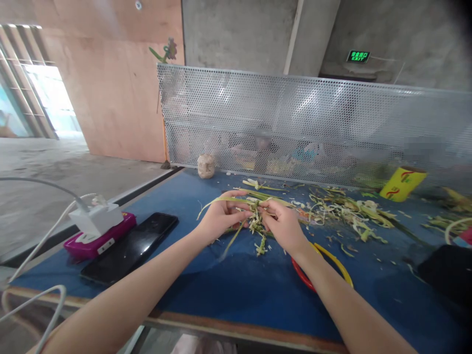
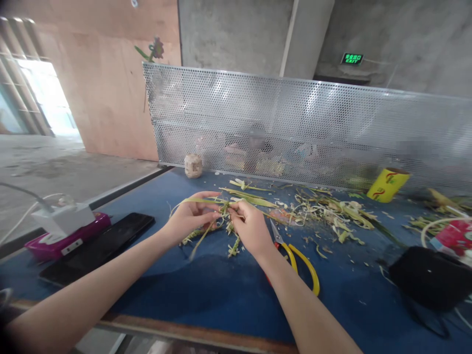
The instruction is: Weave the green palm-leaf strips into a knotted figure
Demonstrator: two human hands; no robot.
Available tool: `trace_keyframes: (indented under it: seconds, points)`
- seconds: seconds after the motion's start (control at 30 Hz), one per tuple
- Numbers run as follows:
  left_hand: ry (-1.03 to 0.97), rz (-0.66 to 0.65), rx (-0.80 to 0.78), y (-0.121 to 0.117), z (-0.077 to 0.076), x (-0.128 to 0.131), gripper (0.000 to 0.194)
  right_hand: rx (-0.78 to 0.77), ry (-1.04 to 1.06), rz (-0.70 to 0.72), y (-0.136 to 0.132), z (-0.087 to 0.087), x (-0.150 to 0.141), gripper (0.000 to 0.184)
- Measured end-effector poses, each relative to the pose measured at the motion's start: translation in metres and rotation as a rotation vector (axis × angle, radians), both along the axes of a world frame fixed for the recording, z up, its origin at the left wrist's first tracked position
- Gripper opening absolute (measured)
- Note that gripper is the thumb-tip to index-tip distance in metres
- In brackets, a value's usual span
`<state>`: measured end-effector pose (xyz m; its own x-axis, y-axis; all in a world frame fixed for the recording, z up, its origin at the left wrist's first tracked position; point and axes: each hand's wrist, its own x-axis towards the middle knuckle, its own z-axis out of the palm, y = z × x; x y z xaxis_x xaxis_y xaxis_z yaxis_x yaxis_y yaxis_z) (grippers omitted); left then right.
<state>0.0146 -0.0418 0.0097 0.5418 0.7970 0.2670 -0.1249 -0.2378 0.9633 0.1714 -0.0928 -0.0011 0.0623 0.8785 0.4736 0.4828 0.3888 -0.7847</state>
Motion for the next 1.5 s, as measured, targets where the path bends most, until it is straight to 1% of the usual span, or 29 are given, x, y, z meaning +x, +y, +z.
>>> trace_keyframes:
  seconds: [0.07,0.17,0.27,0.4,0.53,0.63,0.77,0.93,1.03,1.17,1.37,1.5]
  points:
    - [-0.014,-0.011,0.006,0.001,0.001,-0.001,0.046,-0.036,0.092,0.023,0.0,0.002,-0.001,0.011]
    - [-0.022,-0.055,0.005,-0.001,0.002,-0.002,0.051,-0.112,0.249,0.062,0.0,0.004,-0.001,0.008]
    - [-0.024,-0.089,0.016,-0.003,0.003,-0.002,0.05,-0.144,0.33,0.094,0.001,0.004,-0.001,0.01]
    - [-0.026,-0.105,0.045,-0.003,0.001,-0.001,0.048,-0.161,0.28,0.153,0.001,0.004,-0.002,0.013]
    - [-0.018,-0.125,0.085,-0.003,-0.001,-0.002,0.048,-0.162,0.226,0.229,0.0,0.004,-0.003,0.024]
    - [-0.022,-0.093,0.129,-0.007,-0.001,-0.003,0.047,-0.178,0.179,0.238,-0.001,0.004,-0.004,0.026]
    - [0.002,-0.037,0.162,-0.009,0.001,-0.004,0.047,-0.243,0.07,0.319,-0.006,0.006,-0.006,0.029]
    - [0.0,-0.043,0.157,-0.008,0.002,-0.003,0.053,-0.259,0.117,0.394,-0.011,0.009,-0.005,0.032]
    - [-0.015,-0.077,0.131,-0.009,0.004,-0.002,0.052,-0.272,0.109,0.401,-0.01,0.008,-0.003,0.029]
    - [-0.026,-0.071,0.115,-0.011,0.005,-0.002,0.049,-0.266,0.093,0.394,-0.008,0.003,-0.001,0.028]
    - [-0.001,-0.073,0.187,-0.009,0.002,-0.003,0.061,-0.227,0.072,0.333,-0.006,0.003,-0.004,0.024]
    - [-0.034,-0.053,0.178,-0.01,0.003,-0.003,0.064,-0.215,0.077,0.334,-0.007,0.004,-0.004,0.023]
